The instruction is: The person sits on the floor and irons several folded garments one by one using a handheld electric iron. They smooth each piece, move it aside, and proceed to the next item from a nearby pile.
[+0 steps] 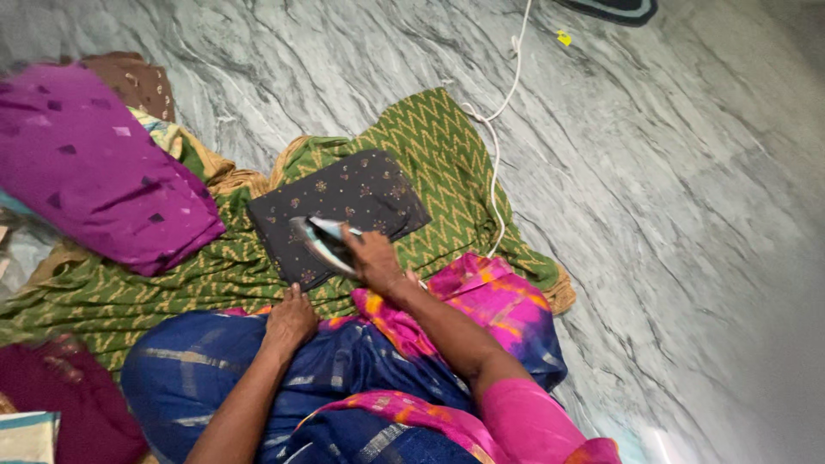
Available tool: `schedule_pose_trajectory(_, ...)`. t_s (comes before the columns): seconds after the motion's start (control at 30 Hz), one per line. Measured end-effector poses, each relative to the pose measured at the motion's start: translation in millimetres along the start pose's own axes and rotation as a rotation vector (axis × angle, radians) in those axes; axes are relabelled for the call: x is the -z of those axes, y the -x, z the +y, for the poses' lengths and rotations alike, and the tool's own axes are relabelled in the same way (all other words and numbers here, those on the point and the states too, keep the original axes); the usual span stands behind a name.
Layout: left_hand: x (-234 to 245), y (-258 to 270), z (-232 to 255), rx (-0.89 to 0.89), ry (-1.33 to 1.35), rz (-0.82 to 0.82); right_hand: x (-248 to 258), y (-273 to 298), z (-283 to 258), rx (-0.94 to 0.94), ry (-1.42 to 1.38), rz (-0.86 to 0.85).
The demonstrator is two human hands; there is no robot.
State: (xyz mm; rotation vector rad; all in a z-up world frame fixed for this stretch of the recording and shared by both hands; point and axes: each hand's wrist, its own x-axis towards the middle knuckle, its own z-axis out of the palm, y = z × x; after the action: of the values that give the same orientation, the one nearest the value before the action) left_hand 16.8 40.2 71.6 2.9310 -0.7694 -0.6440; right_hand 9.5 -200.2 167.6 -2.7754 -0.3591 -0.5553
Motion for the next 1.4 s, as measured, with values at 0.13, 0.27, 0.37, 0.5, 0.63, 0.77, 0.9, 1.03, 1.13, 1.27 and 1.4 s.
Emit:
schedule_pose_trajectory(0.13,-5.3,-4.9,1.5,-0.04,-0.119,-0.023,-13.1,16.3,73.6,-0.222,0.02,0.039)
schedule_pose_trajectory(0.27,-17.2,-14.1,-1.4,-0.02,-0.044,0.01,-19.2,30.6,125.0,-0.429,0.096,0.153)
schedule_pose_trajectory(0.37,-20.9,-14.4,0.8,-0.013,-0.056,-0.032,-18.3,31.0,134.8,-0.627,0.022,0.259)
schedule_pose_trajectory(0.5,-8.2,-6.3,3.9,-0.028,-0.109,0.031,-6.4,22.2,105.2,-0.633,-0.058,0.296)
schedule_pose_trajectory(0.63,3.8,-0.6,11.6,0.018,-0.035,-0.127,7.3,2.1,44.4,-0.306,-0.292,0.221)
schedule_pose_trajectory(0.77,-21.2,-14.9,1.9,-0.017,-0.071,-0.028,1.5,-21.0,-24.6,0.004,-0.081,0.042)
schedule_pose_trajectory(0.9,-46.3,-25.6,-1.7,-0.011,-0.087,0.024,-21.8,-29.1,-42.5,0.014,-0.084,-0.004)
schedule_pose_trajectory(1.03,-38.4,-17.3,3.6,0.012,-0.024,-0.015,-32.2,-26.5,-1.2,-0.072,-0.03,-0.003)
schedule_pose_trajectory(1.13,-22.7,-16.8,7.0,-0.006,-0.039,-0.035,-35.5,-33.3,38.4,-0.193,0.023,0.04)
schedule_pose_trajectory(1.27,-19.5,-14.9,9.5,-0.008,-0.028,-0.054,-41.6,-47.2,49.9,-0.297,-0.039,0.099)
schedule_pose_trajectory(1.4,-32.4,-21.0,8.8,-0.018,-0.054,-0.056,-31.2,-45.5,6.5,-0.057,-0.189,0.091)
